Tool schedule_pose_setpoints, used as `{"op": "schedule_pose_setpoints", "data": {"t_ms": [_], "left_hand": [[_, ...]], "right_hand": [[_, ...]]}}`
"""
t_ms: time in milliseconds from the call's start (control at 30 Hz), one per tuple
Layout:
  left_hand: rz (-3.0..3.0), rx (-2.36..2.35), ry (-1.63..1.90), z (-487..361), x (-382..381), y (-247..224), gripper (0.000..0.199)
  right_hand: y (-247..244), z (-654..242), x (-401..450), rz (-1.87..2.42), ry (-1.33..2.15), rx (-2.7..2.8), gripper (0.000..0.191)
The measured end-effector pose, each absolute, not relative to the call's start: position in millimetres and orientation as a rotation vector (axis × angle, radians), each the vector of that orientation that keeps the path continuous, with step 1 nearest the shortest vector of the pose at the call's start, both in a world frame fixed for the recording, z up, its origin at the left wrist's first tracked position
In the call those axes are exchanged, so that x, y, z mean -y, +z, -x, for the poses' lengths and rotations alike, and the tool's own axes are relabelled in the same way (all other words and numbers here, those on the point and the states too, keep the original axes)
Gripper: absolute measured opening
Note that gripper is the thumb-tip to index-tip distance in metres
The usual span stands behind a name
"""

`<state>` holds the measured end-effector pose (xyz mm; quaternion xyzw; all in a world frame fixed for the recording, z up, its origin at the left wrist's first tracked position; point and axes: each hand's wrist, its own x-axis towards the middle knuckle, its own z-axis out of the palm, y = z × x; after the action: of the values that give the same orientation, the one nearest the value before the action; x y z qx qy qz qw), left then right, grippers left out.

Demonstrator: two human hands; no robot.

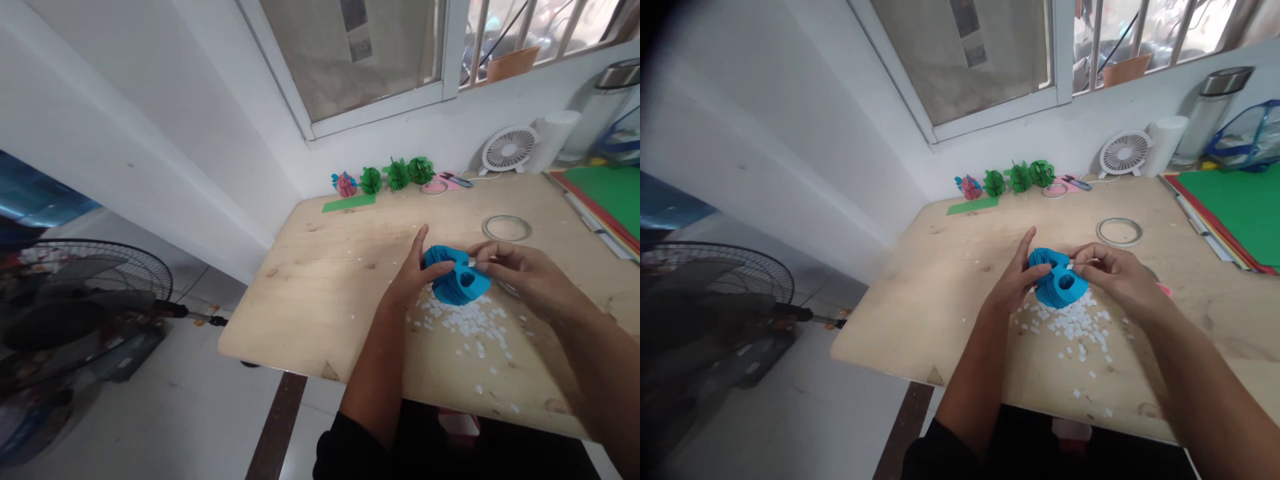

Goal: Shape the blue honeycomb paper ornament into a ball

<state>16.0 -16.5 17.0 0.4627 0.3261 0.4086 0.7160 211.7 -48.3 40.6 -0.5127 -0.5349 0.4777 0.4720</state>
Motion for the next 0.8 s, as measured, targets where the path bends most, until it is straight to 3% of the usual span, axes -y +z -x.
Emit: {"op": "schedule_pose_setpoints", "data": {"t_ms": [167, 433, 800], "left_hand": [[-1.071, -0.723, 0.917, -15.7, 14.8, 13.8, 0.117], [-1.119, -0.739, 0.907, -16.0, 14.5, 11.6, 0.115], [-1.053, -0.743, 0.918, -17.4, 16.6, 12.6, 0.111]], "right_hand": [[32.5, -213.3, 45.7, 1.367, 1.083, 1.448, 0.05], [27.3, -209.0, 46.9, 1.509, 0.759, 1.636, 0.025], [23.6, -206.2, 47.6, 1.488, 0.622, 1.694, 0.015]]}}
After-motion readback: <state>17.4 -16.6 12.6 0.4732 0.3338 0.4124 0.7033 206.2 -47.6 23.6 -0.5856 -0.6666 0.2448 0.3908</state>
